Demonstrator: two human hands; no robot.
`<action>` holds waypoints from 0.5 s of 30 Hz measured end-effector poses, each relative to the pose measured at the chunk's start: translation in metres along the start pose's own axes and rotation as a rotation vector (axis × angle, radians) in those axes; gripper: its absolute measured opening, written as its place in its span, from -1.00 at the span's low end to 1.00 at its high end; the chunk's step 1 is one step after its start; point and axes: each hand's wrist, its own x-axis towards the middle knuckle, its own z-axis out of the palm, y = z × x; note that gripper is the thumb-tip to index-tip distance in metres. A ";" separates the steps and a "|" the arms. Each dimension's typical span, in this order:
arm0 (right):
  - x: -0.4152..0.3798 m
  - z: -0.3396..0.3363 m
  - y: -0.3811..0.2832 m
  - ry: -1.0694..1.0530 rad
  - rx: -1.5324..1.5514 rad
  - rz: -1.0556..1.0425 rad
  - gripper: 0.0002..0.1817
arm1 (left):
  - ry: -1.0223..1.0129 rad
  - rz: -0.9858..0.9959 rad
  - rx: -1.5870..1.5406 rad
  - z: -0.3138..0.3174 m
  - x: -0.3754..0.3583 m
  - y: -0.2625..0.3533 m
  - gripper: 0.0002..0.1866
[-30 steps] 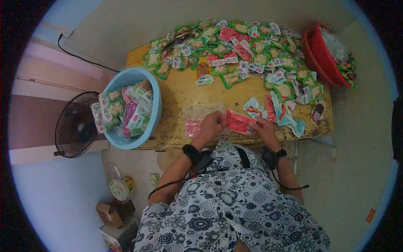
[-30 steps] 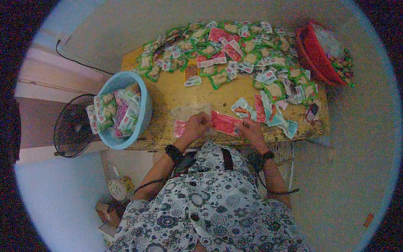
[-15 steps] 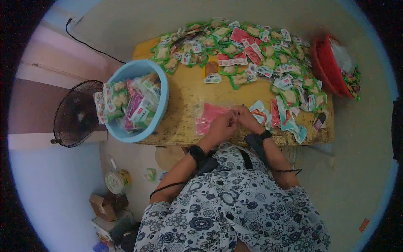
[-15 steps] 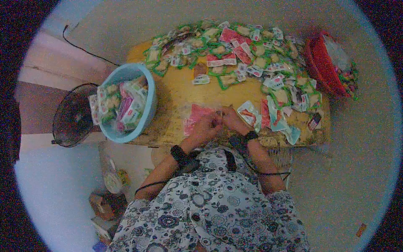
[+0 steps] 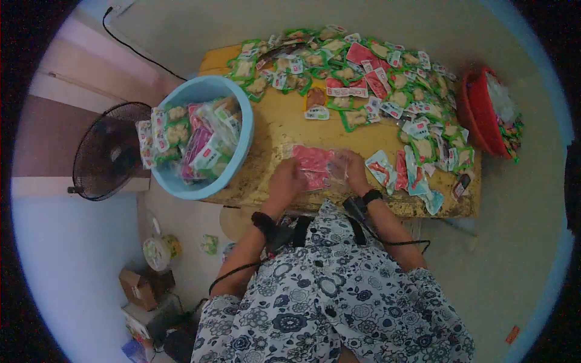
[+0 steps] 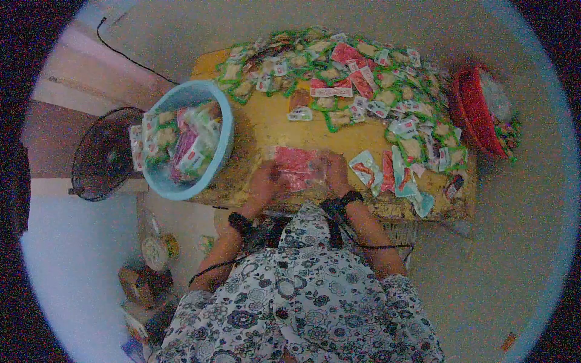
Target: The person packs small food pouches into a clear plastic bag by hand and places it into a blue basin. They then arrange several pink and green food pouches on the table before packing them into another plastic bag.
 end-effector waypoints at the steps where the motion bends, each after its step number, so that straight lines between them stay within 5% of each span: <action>1: 0.000 0.001 -0.002 -0.002 0.063 0.022 -0.74 | 0.010 -0.002 0.067 -0.004 0.000 -0.011 -0.56; 4: -0.008 0.014 -0.021 -0.128 -0.490 -0.364 -0.77 | -0.010 -0.009 0.152 -0.007 0.000 -0.021 -0.45; 7: -0.001 0.019 -0.016 -0.126 -0.764 -0.496 -0.83 | -0.041 0.020 0.177 -0.006 0.000 -0.020 -0.42; 10: -0.016 0.029 -0.043 -0.042 -0.397 -0.094 -0.76 | -0.031 0.101 0.162 0.000 0.002 -0.030 -0.42; 15: -0.001 0.004 -0.066 0.199 -0.469 -0.249 -0.89 | -0.147 0.129 0.183 0.003 0.012 -0.056 -0.41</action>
